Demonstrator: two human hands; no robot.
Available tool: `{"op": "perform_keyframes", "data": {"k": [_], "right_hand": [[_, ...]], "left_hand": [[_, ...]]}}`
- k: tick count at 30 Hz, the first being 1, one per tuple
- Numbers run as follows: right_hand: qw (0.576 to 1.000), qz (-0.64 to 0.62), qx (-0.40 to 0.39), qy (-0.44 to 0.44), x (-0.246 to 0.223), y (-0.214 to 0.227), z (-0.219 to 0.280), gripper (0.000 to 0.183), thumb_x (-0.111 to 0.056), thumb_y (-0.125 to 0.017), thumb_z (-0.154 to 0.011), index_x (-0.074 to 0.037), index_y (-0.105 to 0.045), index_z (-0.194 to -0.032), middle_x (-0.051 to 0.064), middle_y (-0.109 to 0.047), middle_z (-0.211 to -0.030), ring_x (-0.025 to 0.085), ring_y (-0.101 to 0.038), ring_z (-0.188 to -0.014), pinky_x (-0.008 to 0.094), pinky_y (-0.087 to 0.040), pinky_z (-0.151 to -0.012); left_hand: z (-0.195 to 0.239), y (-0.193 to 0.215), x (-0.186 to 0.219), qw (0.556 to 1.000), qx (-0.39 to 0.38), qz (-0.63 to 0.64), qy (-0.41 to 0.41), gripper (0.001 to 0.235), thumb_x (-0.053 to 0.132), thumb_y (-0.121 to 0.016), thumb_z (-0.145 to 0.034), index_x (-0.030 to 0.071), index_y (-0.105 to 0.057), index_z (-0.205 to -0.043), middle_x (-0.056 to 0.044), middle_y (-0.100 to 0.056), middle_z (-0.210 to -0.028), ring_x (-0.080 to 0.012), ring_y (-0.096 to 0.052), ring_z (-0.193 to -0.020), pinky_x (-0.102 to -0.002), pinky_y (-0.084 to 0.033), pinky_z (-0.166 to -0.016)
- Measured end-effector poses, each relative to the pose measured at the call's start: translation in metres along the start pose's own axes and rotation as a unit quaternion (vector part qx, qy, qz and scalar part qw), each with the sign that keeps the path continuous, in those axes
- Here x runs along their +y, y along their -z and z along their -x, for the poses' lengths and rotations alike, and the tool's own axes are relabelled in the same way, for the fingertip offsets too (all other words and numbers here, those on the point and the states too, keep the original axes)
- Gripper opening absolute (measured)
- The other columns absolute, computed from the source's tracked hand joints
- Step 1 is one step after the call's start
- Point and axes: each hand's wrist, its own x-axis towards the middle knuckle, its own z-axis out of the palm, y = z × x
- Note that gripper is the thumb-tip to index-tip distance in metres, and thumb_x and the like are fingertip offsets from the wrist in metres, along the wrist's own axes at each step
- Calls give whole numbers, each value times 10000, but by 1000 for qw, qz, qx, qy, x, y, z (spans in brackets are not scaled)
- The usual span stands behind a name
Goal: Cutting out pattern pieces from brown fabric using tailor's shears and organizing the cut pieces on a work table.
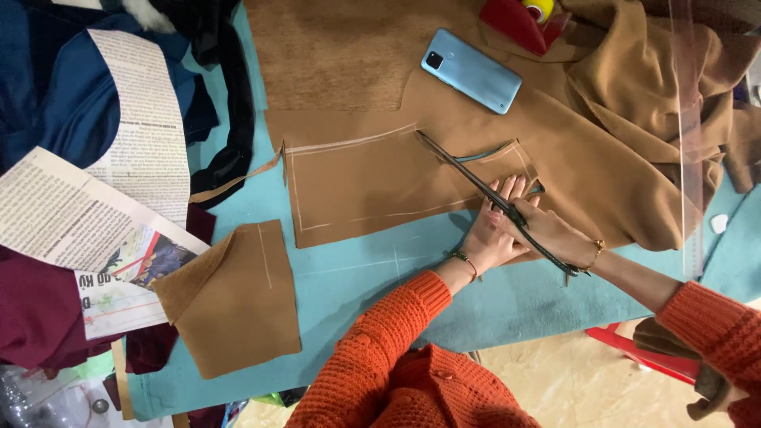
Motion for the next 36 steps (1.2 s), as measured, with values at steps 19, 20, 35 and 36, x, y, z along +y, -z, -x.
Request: {"op": "perform_keyframes", "data": {"k": [19,20,35,36], "right_hand": [[997,-7,83,-6,-5,-18,2,538,-646,-495,-975,-118,-586,-930,207,-689,-732,454,-719,-900,517,-529,-878],[996,-9,86,-5,-6,-19,3,525,-632,-501,-976,-117,-588,-921,207,-688,-727,458,-716,-898,523,-526,-872],[989,-141,27,-20,-16,-19,-5,604,-688,-509,-940,-97,-538,-815,152,-555,-627,292,-616,-644,410,-585,-687],[988,-149,23,-22,-11,-21,-7,597,-669,-496,-953,-87,-523,-821,149,-526,-616,262,-580,-546,366,-592,-604]], "left_hand": [[0,9,-1,998,-48,28,-3,846,749,-483,-897,284,-341,-1589,-156,-178,-1706,-309,-107,-1604,-540,-42,-1326],[-1,5,-1,998,-51,29,-5,841,744,-471,-911,283,-314,-1597,-162,-161,-1709,-314,-108,-1607,-536,-35,-1326],[0,12,-1,999,-27,39,3,683,589,-482,-947,294,-419,-1560,-162,-242,-1689,-322,-156,-1598,-529,-70,-1333],[1,14,-1,999,-33,35,2,666,576,-474,-972,294,-401,-1571,-151,-254,-1690,-314,-165,-1598,-517,-66,-1332]]}}
